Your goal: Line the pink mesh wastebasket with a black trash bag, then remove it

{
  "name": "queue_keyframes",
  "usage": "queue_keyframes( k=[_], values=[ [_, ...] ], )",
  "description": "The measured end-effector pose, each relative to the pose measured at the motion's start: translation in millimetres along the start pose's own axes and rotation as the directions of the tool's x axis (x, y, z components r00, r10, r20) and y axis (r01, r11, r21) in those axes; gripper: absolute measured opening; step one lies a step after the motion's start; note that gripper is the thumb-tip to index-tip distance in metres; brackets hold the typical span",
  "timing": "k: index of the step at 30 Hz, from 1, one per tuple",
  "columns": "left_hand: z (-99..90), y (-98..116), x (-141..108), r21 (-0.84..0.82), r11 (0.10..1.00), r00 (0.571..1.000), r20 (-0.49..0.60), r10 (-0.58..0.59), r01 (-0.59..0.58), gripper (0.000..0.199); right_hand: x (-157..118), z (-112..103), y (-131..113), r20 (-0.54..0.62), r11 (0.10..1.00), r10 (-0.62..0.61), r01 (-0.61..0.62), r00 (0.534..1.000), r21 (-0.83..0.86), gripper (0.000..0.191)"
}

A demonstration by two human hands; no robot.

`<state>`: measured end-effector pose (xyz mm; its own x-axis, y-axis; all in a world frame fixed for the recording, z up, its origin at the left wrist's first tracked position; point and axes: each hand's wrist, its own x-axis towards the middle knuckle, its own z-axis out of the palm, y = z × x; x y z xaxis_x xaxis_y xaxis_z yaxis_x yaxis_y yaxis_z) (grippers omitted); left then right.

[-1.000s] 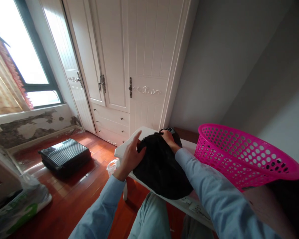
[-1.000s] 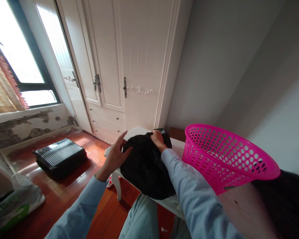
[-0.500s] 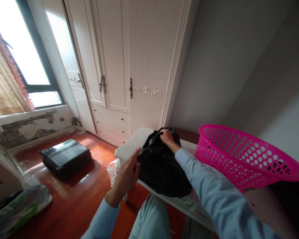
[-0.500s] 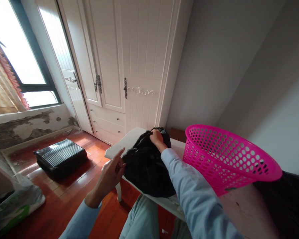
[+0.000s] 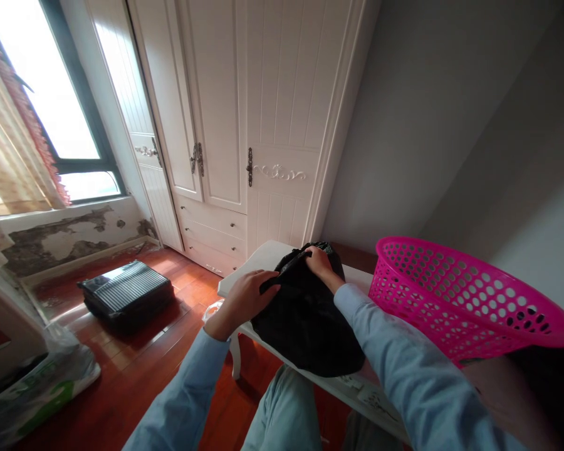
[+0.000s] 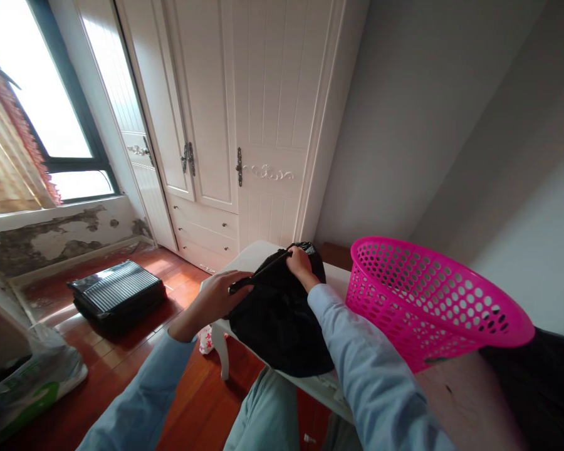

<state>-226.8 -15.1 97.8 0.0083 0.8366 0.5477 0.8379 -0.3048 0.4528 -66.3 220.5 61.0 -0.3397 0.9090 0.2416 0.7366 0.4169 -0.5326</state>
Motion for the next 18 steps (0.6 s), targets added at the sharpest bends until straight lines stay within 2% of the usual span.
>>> queue_keyframes(
  k=[2,6,8,10,12,14,15,16,18],
  values=[
    [-2.1,-2,-11,-0.015,1.000,1.000,-0.023,0.018,-0.018,0.017,0,0,2,0.002,1.000,0.020,-0.020,1.000,-0.010,0.035],
    [5.6,-3,-46,0.027,0.996,0.979,-0.186,0.084,-0.080,0.011,-2,2,2,0.018,0.999,0.033,-0.033,0.999,-0.024,0.039],
    [13.0,-2,-59,0.107,0.986,0.947,-0.281,0.154,-0.129,0.013,-3,3,0,0.026,0.999,0.033,-0.033,0.999,-0.025,0.039],
    [19.2,-1,-67,0.185,0.971,0.888,-0.405,0.216,-0.152,0.015,-3,3,-4,0.034,0.999,0.029,-0.029,0.999,-0.026,0.039],
    [22.0,1,-69,0.223,0.969,0.802,-0.557,0.217,-0.107,0.017,-3,1,-8,0.043,0.999,0.021,-0.020,0.999,-0.031,0.039],
    [21.7,3,-67,0.215,0.977,0.730,-0.665,0.157,-0.015,0.015,-3,-3,-10,0.053,0.999,0.008,-0.006,0.999,-0.047,0.039],
    [21.0,3,-65,0.202,0.979,0.716,-0.689,0.113,0.040,0.014,-3,-5,-11,0.056,0.998,-0.001,0.004,0.998,-0.059,0.041],
    [20.5,3,-63,0.189,0.977,0.719,-0.692,0.062,0.098,0.012,-5,-8,-12,0.055,0.997,-0.011,0.015,0.998,-0.075,0.045],
    [22.0,0,-60,0.161,0.963,0.759,-0.649,-0.062,0.216,0.019,-10,-13,-14,0.052,0.993,-0.033,0.039,0.998,-0.115,0.057]
  ],
)
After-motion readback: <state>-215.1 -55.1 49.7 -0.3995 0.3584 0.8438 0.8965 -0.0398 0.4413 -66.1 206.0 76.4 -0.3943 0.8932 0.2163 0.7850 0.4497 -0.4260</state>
